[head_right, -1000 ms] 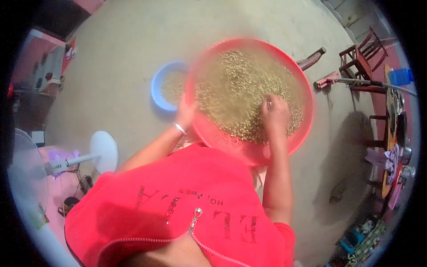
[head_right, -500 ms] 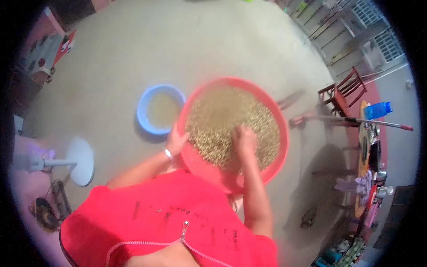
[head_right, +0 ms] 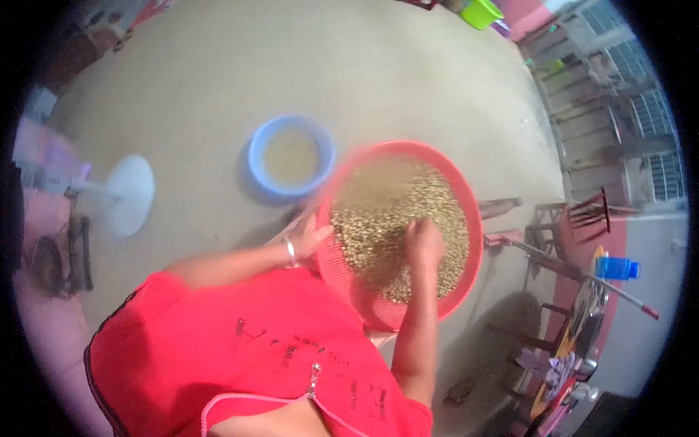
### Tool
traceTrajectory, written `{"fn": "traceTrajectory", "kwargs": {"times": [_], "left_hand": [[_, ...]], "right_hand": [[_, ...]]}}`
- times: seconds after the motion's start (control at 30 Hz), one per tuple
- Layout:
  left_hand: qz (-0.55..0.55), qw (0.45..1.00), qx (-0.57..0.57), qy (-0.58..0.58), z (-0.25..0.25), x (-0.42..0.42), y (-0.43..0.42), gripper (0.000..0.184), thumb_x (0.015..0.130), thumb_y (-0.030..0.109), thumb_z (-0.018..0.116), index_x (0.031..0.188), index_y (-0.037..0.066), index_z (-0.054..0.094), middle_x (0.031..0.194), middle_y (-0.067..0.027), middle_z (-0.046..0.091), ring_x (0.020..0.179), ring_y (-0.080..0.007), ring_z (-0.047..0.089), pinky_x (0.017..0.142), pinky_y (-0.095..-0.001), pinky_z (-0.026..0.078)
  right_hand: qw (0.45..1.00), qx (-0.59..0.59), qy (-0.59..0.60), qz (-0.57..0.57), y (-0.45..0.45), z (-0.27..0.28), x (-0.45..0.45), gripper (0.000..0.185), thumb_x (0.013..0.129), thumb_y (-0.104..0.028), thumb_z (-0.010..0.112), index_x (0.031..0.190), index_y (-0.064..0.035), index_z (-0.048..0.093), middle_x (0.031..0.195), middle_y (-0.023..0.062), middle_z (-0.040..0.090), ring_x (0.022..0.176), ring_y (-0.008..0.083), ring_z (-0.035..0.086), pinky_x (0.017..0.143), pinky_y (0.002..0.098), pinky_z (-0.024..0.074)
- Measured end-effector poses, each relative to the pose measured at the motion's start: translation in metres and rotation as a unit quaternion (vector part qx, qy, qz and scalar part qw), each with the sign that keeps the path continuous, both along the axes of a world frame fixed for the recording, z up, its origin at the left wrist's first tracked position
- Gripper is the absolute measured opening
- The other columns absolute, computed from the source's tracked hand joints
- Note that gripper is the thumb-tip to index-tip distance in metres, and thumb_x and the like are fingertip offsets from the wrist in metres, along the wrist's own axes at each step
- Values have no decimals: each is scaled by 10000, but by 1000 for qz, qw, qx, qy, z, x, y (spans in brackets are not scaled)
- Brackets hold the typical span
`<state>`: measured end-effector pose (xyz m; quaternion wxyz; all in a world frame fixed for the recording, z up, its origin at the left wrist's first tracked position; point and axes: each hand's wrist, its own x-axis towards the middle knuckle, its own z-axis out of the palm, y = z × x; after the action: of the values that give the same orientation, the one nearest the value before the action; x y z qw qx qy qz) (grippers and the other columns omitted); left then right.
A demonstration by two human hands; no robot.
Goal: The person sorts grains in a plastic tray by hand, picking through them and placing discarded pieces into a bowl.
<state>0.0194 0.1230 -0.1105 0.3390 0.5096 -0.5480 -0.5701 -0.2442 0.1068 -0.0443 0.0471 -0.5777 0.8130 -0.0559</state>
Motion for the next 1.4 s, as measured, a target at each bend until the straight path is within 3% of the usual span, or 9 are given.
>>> {"fn": "traceTrajectory", "kwargs": {"times": [0.1, 0.17, 0.2, 0.43, 0.7, 0.8, 0.97, 1.1, 1.4], "left_hand": [[10, 997, -71, -24, -3, 0, -5, 507, 820, 246, 526, 1240, -33, 475, 1119, -294, 575, 1071, -462, 529, 972, -465, 401], [-15, 994, -108, 2, -32, -3, -10, 498, 818, 231, 515, 1233, -42, 468, 1173, -317, 538, 1121, -468, 495, 998, -471, 373], [-19, 994, -103, 4, -35, -3, -11, 498, 818, 231, 515, 1233, -42, 468, 1173, -317, 538, 1121, -468, 495, 998, -471, 373], [-29, 995, -99, -20, 18, 7, -5, 537, 808, 215, 528, 1290, -9, 449, 1191, -306, 540, 1159, -466, 471, 1012, -463, 353], [-30, 994, -101, -33, 23, 6, -8, 500, 833, 240, 520, 1253, -29, 485, 1105, -287, 596, 1051, -451, 546, 945, -472, 395], [12, 981, -193, 0, 13, 0, -11, 486, 835, 234, 519, 1238, -36, 497, 1095, -281, 601, 1045, -438, 548, 943, -461, 397], [-4, 996, -83, 24, 14, 3, -8, 478, 835, 214, 520, 1239, -40, 496, 1117, -268, 598, 1069, -419, 545, 957, -443, 393], [6, 993, -115, 32, 12, 2, -9, 509, 830, 194, 531, 1279, -38, 465, 1186, -253, 570, 1128, -396, 525, 991, -433, 379], [6, 997, -80, 16, 10, 4, -7, 432, 830, 235, 538, 1162, -40, 525, 1007, -236, 607, 953, -379, 569, 878, -431, 423]], "right_hand": [[986, -10, -163, 37, -28, 26, 35, 335, 877, -313, 613, 950, 8, 677, 867, 229, 682, 846, 395, 662, 781, 460, 507], [930, -39, -355, 85, -48, 33, 52, 346, 909, -271, 585, 1027, 47, 650, 926, 223, 687, 859, 290, 674, 777, 383, 503], [919, -64, -373, 110, -56, 36, 59, 353, 961, -292, 573, 1076, 35, 639, 870, 72, 691, 712, 112, 612, 650, 258, 495], [985, -105, -64, 125, -65, -1, 14, 302, 918, -248, 576, 1133, -46, 645, 1043, 192, 668, 958, 332, 647, 869, 418, 498], [989, -18, -56, 137, 35, -29, 21, 354, 910, -244, 587, 1213, -61, 580, 1279, 195, 547, 1167, 373, 518, 996, 453, 417], [981, -75, -87, 154, 71, -29, 25, 312, 855, -222, 613, 1109, -42, 610, 1232, 212, 568, 1111, 400, 533, 934, 485, 434], [979, -130, -112, 105, 104, -12, 8, 261, 866, -216, 663, 1098, -99, 680, 1227, 147, 587, 1148, 321, 528, 993, 411, 414], [979, -169, -88, 66, 94, -11, -8, 105, 882, -105, 641, 966, -69, 692, 874, 88, 670, 817, 235, 628, 745, 360, 489], [975, -156, -93, 132, 49, -24, 9, 98, 848, -135, 685, 931, -86, 704, 825, 76, 663, 762, 238, 619, 710, 351, 490]]}}
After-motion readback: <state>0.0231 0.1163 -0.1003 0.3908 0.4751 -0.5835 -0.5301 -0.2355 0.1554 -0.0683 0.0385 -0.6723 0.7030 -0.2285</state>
